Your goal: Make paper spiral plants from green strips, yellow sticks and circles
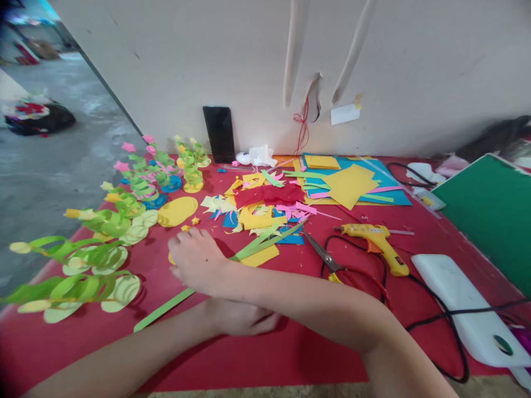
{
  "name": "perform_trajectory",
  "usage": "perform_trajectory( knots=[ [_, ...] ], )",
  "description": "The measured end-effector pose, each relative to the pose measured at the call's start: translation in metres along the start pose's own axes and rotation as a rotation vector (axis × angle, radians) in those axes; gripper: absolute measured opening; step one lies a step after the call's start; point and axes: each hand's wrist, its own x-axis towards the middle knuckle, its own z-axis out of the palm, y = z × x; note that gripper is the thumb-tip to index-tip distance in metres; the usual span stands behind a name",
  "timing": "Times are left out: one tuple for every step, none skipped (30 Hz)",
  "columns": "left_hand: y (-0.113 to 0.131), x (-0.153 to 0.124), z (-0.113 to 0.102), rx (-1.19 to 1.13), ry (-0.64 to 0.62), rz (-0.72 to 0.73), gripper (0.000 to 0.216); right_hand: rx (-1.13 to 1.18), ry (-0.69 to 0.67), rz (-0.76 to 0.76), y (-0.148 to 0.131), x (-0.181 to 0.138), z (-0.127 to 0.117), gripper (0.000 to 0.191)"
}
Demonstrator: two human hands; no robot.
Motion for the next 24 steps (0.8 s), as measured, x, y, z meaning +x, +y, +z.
perform_trajectory(
  knots=[
    [0.0, 0.0, 0.0, -0.01, -0.003, -0.009, 0.036, 0.079, 0.021, -0.003, -0.002, -0.004, -0.005, 0.019],
    [0.0, 0.001, -0.001, -0.023, -0.007, -0.018, 0.035, 0.166, 0.05, 0.005, -0.004, -0.009, -0.012, 0.015],
    [0.0, 0.002, -0.001, -0.04, -0.013, -0.029, 0.034, 0.258, 0.085, 0.029, -0.005, -0.015, -0.02, 0.013],
    [0.0, 0.002, -0.002, -0.06, -0.02, -0.04, 0.032, 0.353, 0.125, 0.07, -0.005, -0.021, -0.028, 0.011],
    [0.001, 0.003, -0.003, -0.084, -0.028, -0.054, 0.031, 0.449, 0.168, 0.124, -0.003, -0.029, -0.037, 0.011],
    [0.001, 0.004, -0.004, -0.111, -0.036, -0.072, 0.032, 0.54, 0.203, 0.183, 0.0, -0.037, -0.046, 0.012],
    [0.001, 0.005, -0.005, -0.141, -0.041, -0.096, 0.033, 0.624, 0.242, 0.24, 0.004, -0.046, -0.055, 0.013],
    [0.002, 0.005, -0.006, -0.176, -0.04, -0.13, 0.033, 0.698, 0.281, 0.29, 0.009, -0.055, -0.063, 0.012],
    [0.003, 0.005, -0.007, -0.214, -0.033, -0.174, 0.032, 0.762, 0.33, 0.333, 0.015, -0.064, -0.071, 0.013],
    [0.003, 0.006, -0.009, -0.257, -0.019, -0.228, 0.031, 0.815, 0.38, 0.367, 0.02, -0.074, -0.078, 0.015],
    [0.004, 0.007, -0.011, -0.303, 0.001, -0.292, 0.029, 0.86, 0.426, 0.392, 0.024, -0.084, -0.084, 0.018],
    [0.005, 0.008, -0.013, -0.356, 0.024, -0.361, 0.027, 0.897, 0.462, 0.409, 0.028, -0.093, -0.088, 0.02],
    [0.006, 0.01, -0.017, -0.415, 0.045, -0.427, 0.026, 0.926, 0.482, 0.418, 0.03, -0.102, -0.092, 0.022],
    [0.007, 0.012, -0.021, -0.48, 0.063, -0.488, 0.027, 0.947, 0.485, 0.423, 0.031, -0.11, -0.095, 0.022],
    [0.008, 0.015, -0.025, -0.547, 0.074, -0.539, 0.029, 0.961, 0.47, 0.426, 0.031, -0.118, -0.097, 0.02],
    [0.01, 0.019, -0.029, -0.614, 0.076, -0.58, 0.031, 0.968, 0.444, 0.427, 0.029, -0.125, -0.099, 0.016],
    [0.011, 0.022, -0.034, -0.677, 0.07, -0.613, 0.033, 0.965, 0.412, 0.425, 0.027, -0.131, -0.1, 0.012],
    [0.012, 0.026, -0.038, -0.731, 0.055, -0.643, 0.034, 0.953, 0.38, 0.422, 0.024, -0.136, -0.101, 0.01],
    [0.013, 0.029, -0.041, -0.776, 0.032, -0.669, 0.034, 0.937, 0.351, 0.416, 0.021, -0.141, -0.101, 0.01],
    [0.015, 0.032, -0.044, -0.813, 0.004, -0.694, 0.034, 0.926, 0.326, 0.412, 0.018, -0.146, -0.102, 0.011],
    [0.017, 0.034, -0.045, -0.843, -0.028, -0.716, 0.035, 0.898, 0.304, 0.408, 0.014, -0.15, -0.102, 0.011],
    [0.02, 0.036, -0.046, -0.867, -0.064, -0.736, 0.035, 0.843, 0.283, 0.404, 0.011, -0.155, -0.102, 0.01],
    [0.024, 0.036, -0.046, -0.884, -0.1, -0.755, 0.034, 0.76, 0.263, 0.4, 0.008, -0.159, -0.102, 0.01],
    [0.029, 0.035, -0.045, -0.896, -0.137, -0.773, 0.034, 0.659, 0.242, 0.39, 0.005, -0.164, -0.102, 0.01]
  ],
)
